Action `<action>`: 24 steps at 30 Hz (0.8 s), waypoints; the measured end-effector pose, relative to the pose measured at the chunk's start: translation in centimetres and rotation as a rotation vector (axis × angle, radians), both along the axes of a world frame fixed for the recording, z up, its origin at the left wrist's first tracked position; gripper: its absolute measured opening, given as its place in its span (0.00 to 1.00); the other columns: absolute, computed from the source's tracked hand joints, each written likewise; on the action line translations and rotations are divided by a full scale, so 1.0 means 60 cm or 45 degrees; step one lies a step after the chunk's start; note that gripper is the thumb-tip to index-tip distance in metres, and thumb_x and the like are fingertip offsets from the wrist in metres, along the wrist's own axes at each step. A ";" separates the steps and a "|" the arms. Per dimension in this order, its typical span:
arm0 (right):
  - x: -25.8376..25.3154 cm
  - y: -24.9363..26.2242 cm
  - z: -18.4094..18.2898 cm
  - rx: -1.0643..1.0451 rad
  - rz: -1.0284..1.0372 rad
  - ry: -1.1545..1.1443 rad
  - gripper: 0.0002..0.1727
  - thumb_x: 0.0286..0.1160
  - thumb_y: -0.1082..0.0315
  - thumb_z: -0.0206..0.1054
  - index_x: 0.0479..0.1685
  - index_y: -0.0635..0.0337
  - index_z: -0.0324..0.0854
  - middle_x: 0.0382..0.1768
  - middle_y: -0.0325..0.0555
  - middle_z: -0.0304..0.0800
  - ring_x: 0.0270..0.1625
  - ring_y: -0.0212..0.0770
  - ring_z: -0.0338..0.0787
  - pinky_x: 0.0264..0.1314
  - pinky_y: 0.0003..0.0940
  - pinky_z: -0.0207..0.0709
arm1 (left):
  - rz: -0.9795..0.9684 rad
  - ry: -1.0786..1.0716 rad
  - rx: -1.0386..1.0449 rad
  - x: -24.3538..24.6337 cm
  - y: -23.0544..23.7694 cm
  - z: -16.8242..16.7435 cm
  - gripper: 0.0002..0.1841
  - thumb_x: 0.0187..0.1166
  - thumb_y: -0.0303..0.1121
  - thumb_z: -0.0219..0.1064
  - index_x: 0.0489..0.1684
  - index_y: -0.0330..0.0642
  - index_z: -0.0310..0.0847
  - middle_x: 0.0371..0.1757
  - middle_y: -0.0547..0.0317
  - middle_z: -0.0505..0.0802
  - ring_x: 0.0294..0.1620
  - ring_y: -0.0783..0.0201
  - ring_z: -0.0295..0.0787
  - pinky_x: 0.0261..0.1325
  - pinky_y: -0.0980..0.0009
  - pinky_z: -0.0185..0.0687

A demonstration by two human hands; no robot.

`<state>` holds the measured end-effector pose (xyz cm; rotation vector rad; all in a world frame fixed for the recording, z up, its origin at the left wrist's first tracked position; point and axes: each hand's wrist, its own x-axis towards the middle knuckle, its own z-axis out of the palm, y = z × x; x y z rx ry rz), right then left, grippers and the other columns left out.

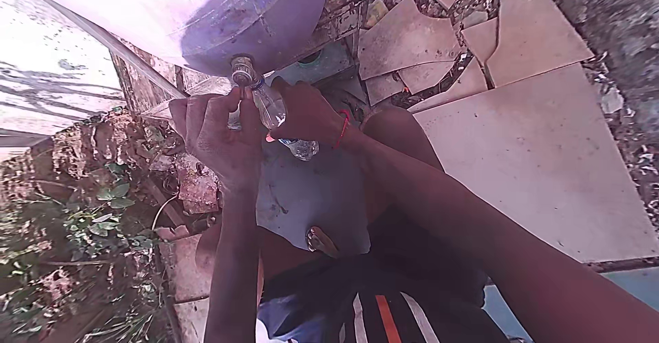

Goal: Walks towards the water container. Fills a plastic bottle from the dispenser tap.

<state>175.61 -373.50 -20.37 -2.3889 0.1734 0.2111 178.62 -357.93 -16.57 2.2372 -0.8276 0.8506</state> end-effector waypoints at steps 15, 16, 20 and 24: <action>0.000 -0.003 0.001 -0.006 0.018 -0.002 0.48 0.44 0.37 0.86 0.68 0.53 0.75 0.42 0.48 0.89 0.49 0.53 0.89 0.48 0.53 0.83 | -0.040 -0.011 -0.076 0.003 -0.002 -0.003 0.05 0.71 0.32 0.80 0.30 0.40 0.94 0.31 0.55 0.92 0.44 0.57 0.85 0.51 0.66 0.74; 0.000 -0.003 0.002 -0.006 0.015 -0.006 0.48 0.43 0.38 0.86 0.67 0.53 0.75 0.41 0.48 0.89 0.48 0.53 0.90 0.48 0.53 0.83 | -0.035 -0.016 -0.077 0.004 -0.003 -0.004 0.05 0.71 0.32 0.80 0.30 0.40 0.94 0.31 0.55 0.92 0.44 0.57 0.86 0.51 0.65 0.74; -0.001 -0.002 0.003 -0.017 0.015 -0.001 0.47 0.44 0.38 0.86 0.67 0.53 0.75 0.41 0.48 0.89 0.48 0.52 0.90 0.48 0.52 0.83 | -0.018 -0.029 -0.073 0.002 -0.004 -0.007 0.05 0.71 0.32 0.80 0.31 0.40 0.95 0.31 0.54 0.92 0.44 0.56 0.85 0.51 0.64 0.74; -0.001 -0.001 0.003 -0.031 0.014 0.001 0.47 0.43 0.36 0.86 0.66 0.53 0.76 0.43 0.47 0.89 0.51 0.52 0.89 0.51 0.52 0.82 | -0.022 -0.059 -0.076 0.004 -0.005 -0.008 0.05 0.72 0.32 0.80 0.31 0.41 0.95 0.30 0.55 0.91 0.43 0.56 0.85 0.51 0.63 0.73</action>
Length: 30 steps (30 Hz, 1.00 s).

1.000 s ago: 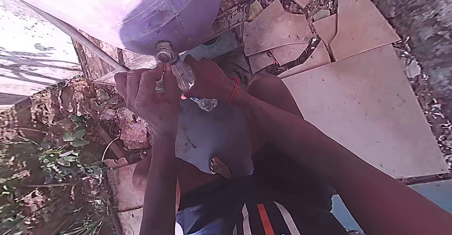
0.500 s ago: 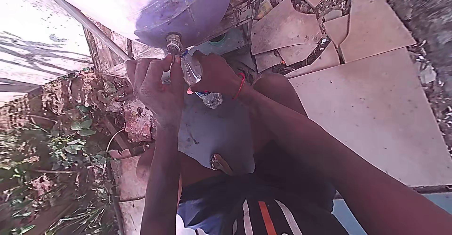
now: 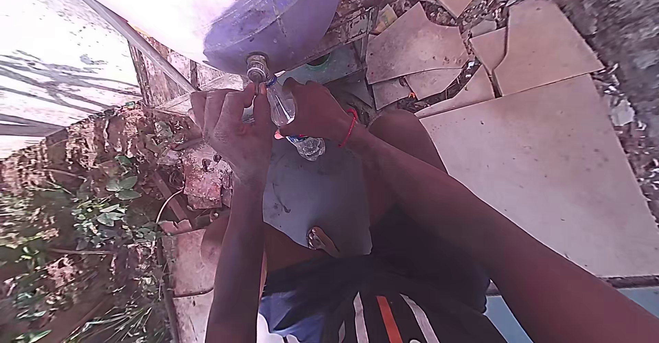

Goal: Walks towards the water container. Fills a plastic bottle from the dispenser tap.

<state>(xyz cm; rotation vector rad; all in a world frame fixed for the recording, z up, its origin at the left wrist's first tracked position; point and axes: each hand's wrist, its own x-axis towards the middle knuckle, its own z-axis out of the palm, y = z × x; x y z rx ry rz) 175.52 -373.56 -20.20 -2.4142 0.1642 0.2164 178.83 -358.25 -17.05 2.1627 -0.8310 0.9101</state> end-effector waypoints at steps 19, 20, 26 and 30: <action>-0.002 0.004 0.004 -0.014 -0.074 0.031 0.54 0.41 0.37 0.87 0.74 0.53 0.72 0.46 0.51 0.89 0.50 0.54 0.90 0.50 0.54 0.84 | -0.043 0.113 -0.063 0.003 0.003 0.001 0.04 0.72 0.32 0.79 0.32 0.42 0.95 0.31 0.58 0.92 0.45 0.60 0.85 0.51 0.67 0.73; -0.002 0.004 0.003 -0.018 -0.076 0.023 0.54 0.40 0.37 0.87 0.74 0.53 0.73 0.45 0.51 0.90 0.50 0.54 0.90 0.50 0.53 0.84 | -0.047 0.111 -0.067 0.004 0.003 0.000 0.04 0.72 0.32 0.79 0.32 0.42 0.95 0.31 0.58 0.92 0.45 0.60 0.85 0.51 0.67 0.73; -0.003 0.004 0.001 -0.006 -0.090 0.006 0.53 0.39 0.38 0.87 0.73 0.51 0.70 0.40 0.48 0.89 0.45 0.52 0.90 0.44 0.52 0.84 | -0.045 0.107 -0.072 0.004 0.002 -0.002 0.04 0.72 0.32 0.79 0.30 0.42 0.95 0.30 0.58 0.92 0.43 0.60 0.84 0.49 0.67 0.73; -0.003 0.004 0.001 0.006 -0.090 -0.012 0.52 0.39 0.38 0.88 0.69 0.52 0.70 0.42 0.49 0.89 0.46 0.53 0.90 0.47 0.53 0.83 | -0.065 0.120 -0.071 0.005 0.004 -0.001 0.04 0.72 0.32 0.78 0.31 0.42 0.94 0.32 0.58 0.92 0.44 0.59 0.84 0.51 0.65 0.73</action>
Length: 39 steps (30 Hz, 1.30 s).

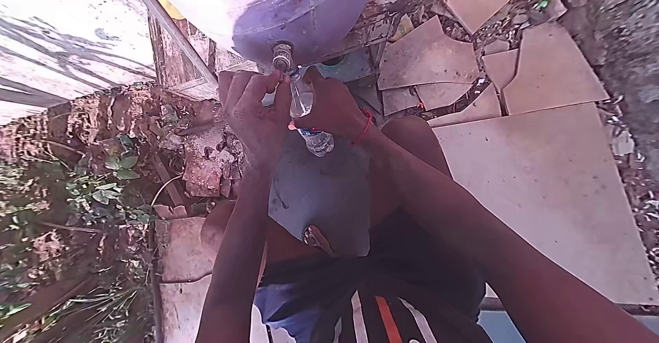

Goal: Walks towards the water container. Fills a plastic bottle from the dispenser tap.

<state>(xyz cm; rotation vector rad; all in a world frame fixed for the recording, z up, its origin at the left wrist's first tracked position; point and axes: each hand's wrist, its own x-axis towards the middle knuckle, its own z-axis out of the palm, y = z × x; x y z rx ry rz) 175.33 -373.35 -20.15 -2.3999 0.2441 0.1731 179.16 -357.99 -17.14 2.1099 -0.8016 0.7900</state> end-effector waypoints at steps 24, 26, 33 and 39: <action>0.003 -0.001 -0.001 0.009 0.021 -0.001 0.53 0.42 0.40 0.88 0.74 0.52 0.68 0.46 0.49 0.89 0.53 0.55 0.89 0.50 0.53 0.83 | 0.016 0.005 0.026 -0.004 0.001 0.002 0.04 0.73 0.32 0.79 0.34 0.41 0.95 0.34 0.55 0.93 0.47 0.59 0.86 0.50 0.68 0.75; 0.004 -0.001 -0.004 0.005 0.025 -0.016 0.54 0.41 0.40 0.88 0.74 0.52 0.68 0.46 0.49 0.89 0.54 0.55 0.89 0.51 0.53 0.83 | 0.002 0.001 0.025 -0.002 0.003 0.000 0.04 0.73 0.31 0.78 0.34 0.41 0.94 0.34 0.55 0.93 0.46 0.59 0.86 0.49 0.68 0.76; 0.006 -0.004 -0.005 -0.050 0.065 -0.050 0.57 0.45 0.42 0.87 0.81 0.57 0.64 0.50 0.51 0.89 0.58 0.56 0.88 0.55 0.51 0.83 | 0.016 0.013 0.076 -0.006 0.005 0.003 0.06 0.75 0.33 0.77 0.38 0.40 0.95 0.37 0.54 0.94 0.46 0.62 0.86 0.45 0.70 0.74; 0.010 -0.007 -0.007 -0.080 0.069 -0.039 0.59 0.46 0.43 0.87 0.84 0.54 0.60 0.50 0.50 0.90 0.62 0.57 0.86 0.56 0.49 0.83 | -0.019 -0.011 0.050 -0.002 0.005 0.000 0.05 0.75 0.31 0.78 0.35 0.39 0.94 0.36 0.54 0.93 0.45 0.62 0.85 0.45 0.70 0.73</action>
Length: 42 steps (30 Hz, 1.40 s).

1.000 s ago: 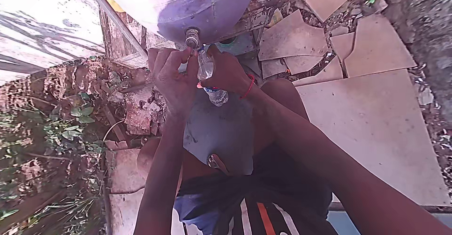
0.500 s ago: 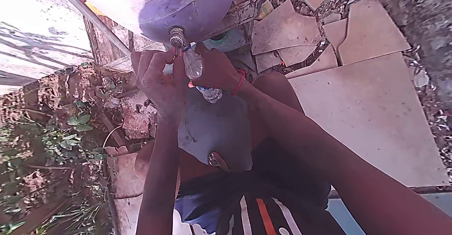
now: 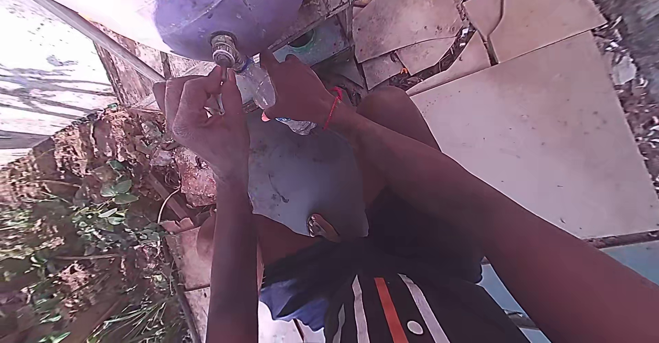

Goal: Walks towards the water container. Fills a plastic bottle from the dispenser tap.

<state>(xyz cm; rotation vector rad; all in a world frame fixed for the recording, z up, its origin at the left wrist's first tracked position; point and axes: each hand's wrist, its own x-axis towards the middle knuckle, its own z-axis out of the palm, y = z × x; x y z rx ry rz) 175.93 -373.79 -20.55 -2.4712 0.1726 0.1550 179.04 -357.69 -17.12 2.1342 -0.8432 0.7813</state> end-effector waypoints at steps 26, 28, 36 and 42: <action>0.005 -0.003 -0.011 -0.032 -0.033 -0.048 0.58 0.44 0.51 0.89 0.85 0.51 0.63 0.52 0.48 0.91 0.69 0.59 0.82 0.57 0.51 0.83 | 0.030 0.025 -0.006 -0.002 -0.001 -0.001 0.05 0.75 0.32 0.77 0.38 0.40 0.95 0.37 0.56 0.93 0.44 0.63 0.86 0.44 0.70 0.73; 0.005 -0.003 -0.010 -0.027 -0.039 -0.033 0.58 0.44 0.51 0.89 0.85 0.51 0.63 0.52 0.49 0.90 0.70 0.59 0.82 0.58 0.51 0.83 | 0.028 0.021 -0.011 -0.002 -0.001 -0.001 0.05 0.75 0.32 0.78 0.37 0.40 0.94 0.37 0.56 0.94 0.44 0.63 0.86 0.43 0.71 0.73; 0.006 -0.003 -0.011 -0.029 -0.036 -0.036 0.57 0.44 0.51 0.89 0.83 0.51 0.63 0.51 0.47 0.90 0.69 0.58 0.83 0.56 0.50 0.84 | 0.048 0.023 0.013 -0.003 -0.003 0.001 0.05 0.75 0.32 0.77 0.38 0.40 0.95 0.36 0.57 0.94 0.43 0.65 0.86 0.42 0.71 0.72; 0.006 -0.004 -0.013 -0.021 -0.033 -0.036 0.59 0.44 0.49 0.89 0.85 0.50 0.62 0.53 0.49 0.90 0.69 0.59 0.83 0.56 0.51 0.84 | 0.037 0.048 0.002 -0.003 -0.002 0.001 0.05 0.76 0.32 0.77 0.38 0.40 0.95 0.36 0.57 0.94 0.44 0.64 0.86 0.44 0.71 0.73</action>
